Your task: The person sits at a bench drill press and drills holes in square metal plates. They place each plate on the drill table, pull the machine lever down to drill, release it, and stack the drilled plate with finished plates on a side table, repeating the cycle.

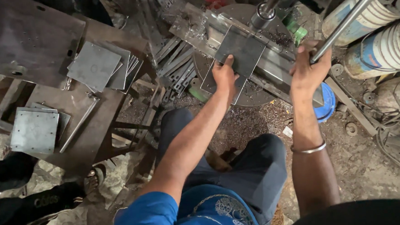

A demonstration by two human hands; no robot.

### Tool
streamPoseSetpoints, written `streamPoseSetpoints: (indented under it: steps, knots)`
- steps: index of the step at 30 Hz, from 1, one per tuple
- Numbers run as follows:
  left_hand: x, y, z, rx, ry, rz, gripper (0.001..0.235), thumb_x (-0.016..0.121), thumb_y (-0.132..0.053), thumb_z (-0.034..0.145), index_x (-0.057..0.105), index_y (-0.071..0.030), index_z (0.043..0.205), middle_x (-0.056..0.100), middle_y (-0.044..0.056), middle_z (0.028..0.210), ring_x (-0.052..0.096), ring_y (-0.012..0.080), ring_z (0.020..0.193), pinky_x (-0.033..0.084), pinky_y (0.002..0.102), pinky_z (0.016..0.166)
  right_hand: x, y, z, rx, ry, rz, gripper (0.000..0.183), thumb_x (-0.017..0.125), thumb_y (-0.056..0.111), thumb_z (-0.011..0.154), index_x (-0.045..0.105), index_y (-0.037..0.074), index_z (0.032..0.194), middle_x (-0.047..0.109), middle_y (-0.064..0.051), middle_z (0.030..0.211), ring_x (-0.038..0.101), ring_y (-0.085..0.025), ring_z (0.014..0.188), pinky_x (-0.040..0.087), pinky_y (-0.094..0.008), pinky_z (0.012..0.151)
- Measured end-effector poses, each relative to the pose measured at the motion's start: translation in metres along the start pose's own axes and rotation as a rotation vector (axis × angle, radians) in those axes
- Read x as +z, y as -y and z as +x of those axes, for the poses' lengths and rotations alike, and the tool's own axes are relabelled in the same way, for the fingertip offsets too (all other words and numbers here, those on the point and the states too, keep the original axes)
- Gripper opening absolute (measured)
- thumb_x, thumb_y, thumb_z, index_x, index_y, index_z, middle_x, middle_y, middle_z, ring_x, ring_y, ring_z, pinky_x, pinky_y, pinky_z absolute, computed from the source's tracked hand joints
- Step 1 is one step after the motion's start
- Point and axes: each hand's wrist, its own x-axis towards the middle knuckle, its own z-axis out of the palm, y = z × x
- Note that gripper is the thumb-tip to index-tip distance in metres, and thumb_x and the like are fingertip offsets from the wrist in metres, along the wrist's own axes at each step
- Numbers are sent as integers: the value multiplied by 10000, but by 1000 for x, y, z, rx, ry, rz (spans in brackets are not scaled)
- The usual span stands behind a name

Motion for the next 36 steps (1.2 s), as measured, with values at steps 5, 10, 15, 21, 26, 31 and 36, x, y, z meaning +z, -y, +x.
streamPoseSetpoints:
  steps: [5,10,15,21,26,31,36]
  knots:
    - [6,-9,-11,-7,-12,1,228,686,-226,952,653,-147,1163,684,6,947,635,160,810,490,369,612,6,37,-13,53,2,111,135,641,-45,1064,555,-3,1158,616,-57,938,501,-84,553,388,-251,444]
    - [10,-21,-21,-48,-39,-52,232,667,-210,934,625,-165,1158,705,-33,1006,648,126,884,488,367,654,7,52,-18,94,15,117,140,645,-43,1061,567,-3,1170,622,-48,949,505,-80,555,399,-249,436]
    - [3,20,14,122,37,-96,223,655,-123,985,659,-63,1200,703,62,1065,632,206,920,489,368,769,-7,-35,16,-117,4,-30,65,598,30,1098,570,-5,1144,611,-53,888,495,-100,570,382,-269,481]
    - [-6,24,9,232,74,-108,253,651,-90,995,655,-18,1237,709,64,1156,646,158,1005,522,314,886,-7,-44,12,-365,-111,-286,318,702,248,1178,581,-42,1227,614,-105,967,563,-235,806,472,-351,724]
    - [-19,8,6,61,102,-117,310,653,-165,1005,601,-30,1279,648,53,1097,624,160,915,544,368,758,-8,-43,22,-400,-161,-387,383,703,305,1148,588,-51,1231,643,-163,1003,614,-288,851,512,-415,794]
    - [-49,-19,5,2,103,-228,362,656,-199,1016,554,-38,1324,602,63,1054,620,183,855,594,377,762,-4,-45,26,-411,-189,-425,380,680,315,1129,602,-45,1220,671,-182,995,665,-320,880,533,-450,830]
    - [-62,-67,-14,104,120,-168,388,638,-211,974,558,-54,1320,681,33,1068,693,170,908,595,314,784,-8,-62,31,-441,-212,-447,354,666,266,1151,582,-64,1249,686,-205,1036,672,-352,924,545,-482,873]
